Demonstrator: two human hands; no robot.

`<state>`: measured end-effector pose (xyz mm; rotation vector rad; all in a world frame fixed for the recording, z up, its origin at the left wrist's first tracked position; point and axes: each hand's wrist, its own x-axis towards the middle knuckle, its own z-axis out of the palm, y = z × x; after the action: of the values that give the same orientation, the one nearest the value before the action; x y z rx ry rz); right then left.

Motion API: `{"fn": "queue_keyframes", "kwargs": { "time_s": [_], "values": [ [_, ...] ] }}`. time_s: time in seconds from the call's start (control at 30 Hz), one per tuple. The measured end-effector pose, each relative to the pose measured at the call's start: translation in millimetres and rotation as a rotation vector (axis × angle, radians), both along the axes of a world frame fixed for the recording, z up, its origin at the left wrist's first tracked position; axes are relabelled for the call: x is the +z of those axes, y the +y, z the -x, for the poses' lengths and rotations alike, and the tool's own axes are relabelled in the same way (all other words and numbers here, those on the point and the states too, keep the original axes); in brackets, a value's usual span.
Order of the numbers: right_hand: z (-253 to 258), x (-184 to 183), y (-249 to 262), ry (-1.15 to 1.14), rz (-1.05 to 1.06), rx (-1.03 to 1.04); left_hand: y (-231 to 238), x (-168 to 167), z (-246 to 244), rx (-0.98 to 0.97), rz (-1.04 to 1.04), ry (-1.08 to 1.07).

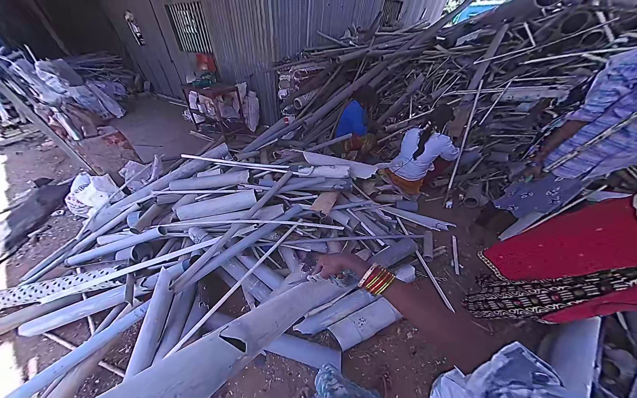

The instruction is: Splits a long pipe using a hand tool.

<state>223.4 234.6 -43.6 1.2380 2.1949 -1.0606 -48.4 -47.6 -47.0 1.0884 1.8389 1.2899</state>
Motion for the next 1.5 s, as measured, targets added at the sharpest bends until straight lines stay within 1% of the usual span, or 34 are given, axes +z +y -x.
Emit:
{"fn": "queue_keyframes", "kwargs": {
  "time_s": [0.07, 0.13, 0.2, 0.27, 0.33, 0.4, 0.47, 0.53, 0.57, 0.6, 0.67, 0.7, 0.8, 0.83, 0.87, 0.97, 1.0, 1.03, 1.07, 1.1, 1.17, 1.23, 1.27, 1.33, 1.43, 1.47, 1.5],
  "values": [
    [2.2, -4.2, -15.2, -0.003, -0.010, -0.033, -0.7, -0.3, 2.5, -0.014, 0.081, -0.008],
    [15.0, 16.6, -47.3, 0.059, 0.009, -0.025, 0.5, -11.2, 10.4, -0.023, 0.065, -0.013],
    [22.9, 42.1, -84.4, 0.269, 0.064, -0.019, 3.3, -23.4, 14.0, -0.006, 0.022, -0.009],
    [24.0, 53.5, -108.1, 0.421, 0.134, -0.052, 5.7, -30.9, 17.1, 0.017, 0.002, -0.042],
    [14.7, 36.2, -108.6, 0.467, 0.114, -0.146, 8.4, -40.6, 24.7, 0.012, 0.032, -0.014],
    [4.2, 14.3, -95.8, 0.314, 0.054, -0.267, 12.3, -39.5, 29.2, -0.009, 0.137, -0.003],
    [2.0, 1.6, -97.6, 0.253, 0.033, -0.351, 11.9, -38.3, 31.6, -0.006, 0.205, 0.007],
    [12.3, 20.6, -117.3, 0.304, 0.016, -0.301, 14.9, -12.8, 21.1, -0.014, 0.282, -0.021],
    [18.9, 33.6, -132.5, 0.366, 0.036, -0.252, 13.1, -15.0, 19.1, -0.002, 0.249, 0.001],
    [24.0, 43.9, -145.3, 0.429, 0.061, -0.207, 10.5, -27.6, 21.9, 0.011, 0.178, 0.025],
    [27.5, 49.4, -150.9, 0.516, 0.070, -0.171, 14.2, -31.7, 23.6, 0.012, 0.114, 0.054],
    [25.9, 45.6, -145.1, 0.497, 0.050, -0.174, 16.2, -24.6, 20.9, 0.006, 0.123, 0.069],
    [23.4, 34.5, -124.0, 0.238, -0.006, -0.236, 15.4, -25.8, 20.9, 0.011, 0.126, 0.053],
    [24.1, 33.8, -126.3, 0.235, -0.007, -0.240, 15.2, -25.8, 22.6, 0.017, 0.146, 0.023],
    [24.9, 39.4, -132.2, 0.278, -0.009, -0.220, 17.4, -26.2, 21.9, 0.034, 0.129, -0.014],
    [29.5, 45.8, -174.4, 0.580, -0.024, -0.163, 16.8, -26.1, 12.2, 0.103, 0.083, -0.080],
    [32.6, 40.0, -183.7, 0.630, -0.056, -0.179, 17.6, -34.9, 13.0, 0.121, 0.011, -0.081],
    [34.6, 28.9, -187.0, 0.640, -0.091, -0.218, 20.4, -53.7, 16.3, 0.143, -0.122, -0.080],
    [34.0, 13.5, -184.7, 0.609, -0.106, -0.290, 24.0, -65.7, 16.4, 0.163, -0.253, -0.120],
    [30.6, -5.3, -176.9, 0.534, -0.128, -0.380, 27.7, -59.9, 10.8, 0.191, -0.285, -0.179],
    [14.9, -55.4, -149.8, 0.340, -0.137, -0.580, 33.6, -42.8, 5.4, 0.258, -0.230, -0.267],
    [-5.0, -93.6, -130.7, 0.269, -0.130, -0.741, 35.8, -44.6, 5.4, 0.301, -0.221, -0.313],
    [-9.7, -97.6, -127.9, 0.289, -0.125, -0.763, 36.1, -47.8, 6.0, 0.311, -0.215, -0.321],
    [-3.2, -84.4, -135.4, 0.407, -0.121, -0.696, 37.6, -47.4, 4.3, 0.312, -0.200, -0.330],
    [24.7, -64.1, -171.3, 0.709, -0.082, -0.548, 38.7, -44.2, 1.9, 0.307, -0.189, -0.322],
    [31.5, -65.5, -178.5, 0.787, -0.101, -0.526, 41.3, -41.5, -0.2, 0.304, -0.197, -0.329],
    [35.9, -75.1, -184.6, 0.851, -0.152, -0.541, 43.1, -40.1, -1.9, 0.297, -0.208, -0.333]
  ]
}}
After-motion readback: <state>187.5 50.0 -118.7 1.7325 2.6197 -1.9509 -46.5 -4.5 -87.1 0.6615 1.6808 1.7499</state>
